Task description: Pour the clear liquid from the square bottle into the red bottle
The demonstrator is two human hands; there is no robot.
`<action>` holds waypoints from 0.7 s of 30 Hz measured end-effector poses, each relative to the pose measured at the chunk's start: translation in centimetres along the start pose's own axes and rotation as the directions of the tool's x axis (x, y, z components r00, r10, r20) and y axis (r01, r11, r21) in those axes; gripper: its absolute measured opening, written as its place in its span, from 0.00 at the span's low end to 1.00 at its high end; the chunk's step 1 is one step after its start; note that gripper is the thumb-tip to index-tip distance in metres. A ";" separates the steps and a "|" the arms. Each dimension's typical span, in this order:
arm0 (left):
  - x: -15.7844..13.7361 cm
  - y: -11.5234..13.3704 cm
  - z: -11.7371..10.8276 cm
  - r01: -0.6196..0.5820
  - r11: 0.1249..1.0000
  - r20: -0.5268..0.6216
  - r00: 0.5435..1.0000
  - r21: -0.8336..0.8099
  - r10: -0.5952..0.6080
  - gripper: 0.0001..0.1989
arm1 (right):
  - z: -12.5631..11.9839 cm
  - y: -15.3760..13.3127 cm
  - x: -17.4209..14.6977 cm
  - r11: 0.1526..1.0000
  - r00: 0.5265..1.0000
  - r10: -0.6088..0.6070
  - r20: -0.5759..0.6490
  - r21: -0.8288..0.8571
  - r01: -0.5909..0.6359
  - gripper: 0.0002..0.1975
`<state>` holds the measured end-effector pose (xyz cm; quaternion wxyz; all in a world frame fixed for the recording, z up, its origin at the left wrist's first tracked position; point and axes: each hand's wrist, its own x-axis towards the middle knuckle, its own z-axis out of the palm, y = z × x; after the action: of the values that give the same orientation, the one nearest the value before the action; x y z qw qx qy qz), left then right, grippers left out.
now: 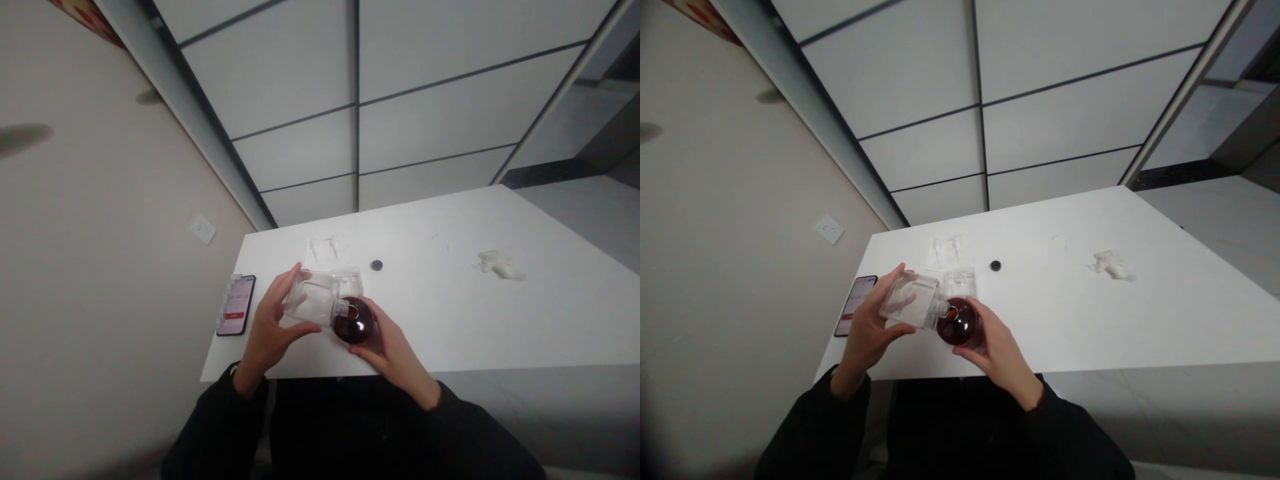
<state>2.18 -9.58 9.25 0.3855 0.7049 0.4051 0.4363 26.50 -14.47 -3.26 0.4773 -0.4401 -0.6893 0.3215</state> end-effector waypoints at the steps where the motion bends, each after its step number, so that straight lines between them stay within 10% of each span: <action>1: 0.2 0.5 -0.2 -0.043 0.995 0.031 0.999 0.092 0.040 0.47 | 0.0 0.1 0.0 1.000 1.000 0.003 0.000 -0.003 -0.003 0.42; 9: 1.5 4.4 -1.2 -0.307 0.798 0.259 0.946 0.519 0.195 0.49 | 0.0 0.0 0.0 1.000 1.000 -0.002 -0.003 0.009 0.002 0.41; 21: 2.7 7.9 -0.8 -0.439 0.621 0.446 0.881 0.649 0.158 0.49 | -0.1 -0.7 0.3 0.999 1.000 0.015 -0.007 0.043 -0.015 0.41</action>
<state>4.09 -9.95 17.38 0.0551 0.9221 0.3459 0.1643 26.31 -14.49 -2.56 0.4866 -0.4361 -0.6773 0.3381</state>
